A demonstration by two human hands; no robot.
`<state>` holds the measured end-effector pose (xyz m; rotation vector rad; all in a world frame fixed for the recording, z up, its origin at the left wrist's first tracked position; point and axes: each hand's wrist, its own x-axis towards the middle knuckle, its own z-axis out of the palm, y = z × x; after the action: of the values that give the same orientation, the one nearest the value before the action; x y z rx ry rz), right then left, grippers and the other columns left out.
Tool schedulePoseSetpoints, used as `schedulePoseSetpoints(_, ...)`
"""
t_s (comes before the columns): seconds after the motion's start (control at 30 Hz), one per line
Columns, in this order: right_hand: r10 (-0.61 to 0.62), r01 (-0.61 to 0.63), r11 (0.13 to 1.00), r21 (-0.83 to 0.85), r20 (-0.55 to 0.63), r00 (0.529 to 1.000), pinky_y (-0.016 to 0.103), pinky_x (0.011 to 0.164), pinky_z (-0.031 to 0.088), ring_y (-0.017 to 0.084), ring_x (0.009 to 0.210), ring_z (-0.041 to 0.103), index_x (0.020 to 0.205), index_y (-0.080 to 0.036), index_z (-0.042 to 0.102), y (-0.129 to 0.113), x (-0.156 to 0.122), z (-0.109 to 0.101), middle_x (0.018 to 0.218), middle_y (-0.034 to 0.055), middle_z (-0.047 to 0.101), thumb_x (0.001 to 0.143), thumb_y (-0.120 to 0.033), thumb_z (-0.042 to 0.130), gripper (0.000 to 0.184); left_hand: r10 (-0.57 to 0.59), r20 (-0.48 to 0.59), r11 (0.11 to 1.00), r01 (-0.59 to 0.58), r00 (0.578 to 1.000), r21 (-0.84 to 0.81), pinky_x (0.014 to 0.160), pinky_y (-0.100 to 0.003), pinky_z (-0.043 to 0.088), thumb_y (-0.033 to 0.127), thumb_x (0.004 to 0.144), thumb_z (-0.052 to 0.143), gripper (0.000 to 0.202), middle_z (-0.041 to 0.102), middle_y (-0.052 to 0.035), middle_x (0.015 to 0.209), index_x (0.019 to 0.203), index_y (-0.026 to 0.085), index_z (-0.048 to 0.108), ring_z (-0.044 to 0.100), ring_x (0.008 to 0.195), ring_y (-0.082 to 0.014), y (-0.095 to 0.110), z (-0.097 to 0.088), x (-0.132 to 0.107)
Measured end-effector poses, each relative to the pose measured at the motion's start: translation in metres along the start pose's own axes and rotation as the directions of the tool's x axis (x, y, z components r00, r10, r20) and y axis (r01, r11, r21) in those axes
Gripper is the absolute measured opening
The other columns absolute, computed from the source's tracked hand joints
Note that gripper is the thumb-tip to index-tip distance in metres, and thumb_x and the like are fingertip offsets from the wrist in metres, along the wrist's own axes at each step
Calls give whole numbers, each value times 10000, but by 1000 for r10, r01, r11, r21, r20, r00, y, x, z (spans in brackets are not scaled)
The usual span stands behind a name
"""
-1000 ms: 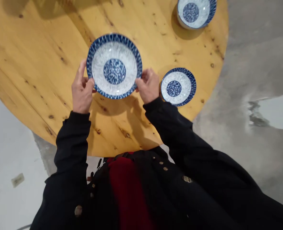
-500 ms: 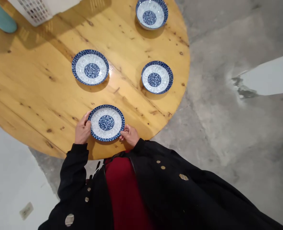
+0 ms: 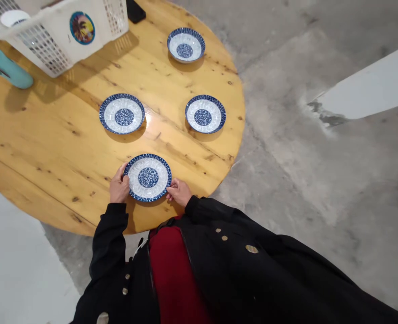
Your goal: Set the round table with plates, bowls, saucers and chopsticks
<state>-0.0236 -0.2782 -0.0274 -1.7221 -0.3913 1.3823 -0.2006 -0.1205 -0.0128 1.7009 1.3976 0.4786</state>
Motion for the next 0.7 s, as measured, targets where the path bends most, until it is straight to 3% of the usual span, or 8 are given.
schedulePoseSetpoints(0.2,-17,16,998,-57,-16,1000,175,393,464,121,429,614,764,-230,427,2,2,2,479,-91,548,761,-135,606,203,49,15,999,-49,999,14,781,-327,531,276,775,466,591,652,-18,841,1330,182,645,568,686,-170,-6,-3,5)
schedulePoseSetpoints(0.47,-30,29,995,-91,-14,999,168,373,445,125,426,623,737,-226,434,2,4,3,485,-83,555,777,-122,625,220,13,9,1000,-12,1000,-22,793,-314,539,319,790,511,516,685,-26,834,1255,172,679,631,803,-206,-2,-4,4)
schedulePoseSetpoints(0.7,29,-28,999,-23,28,999,194,378,477,123,423,604,724,-185,553,-5,-7,-15,516,-30,599,841,-230,653,160,-112,-23,991,110,993,-83,790,-325,549,413,853,524,532,723,-78,926,1285,128,647,660,852,-213,-17,-11,-16)
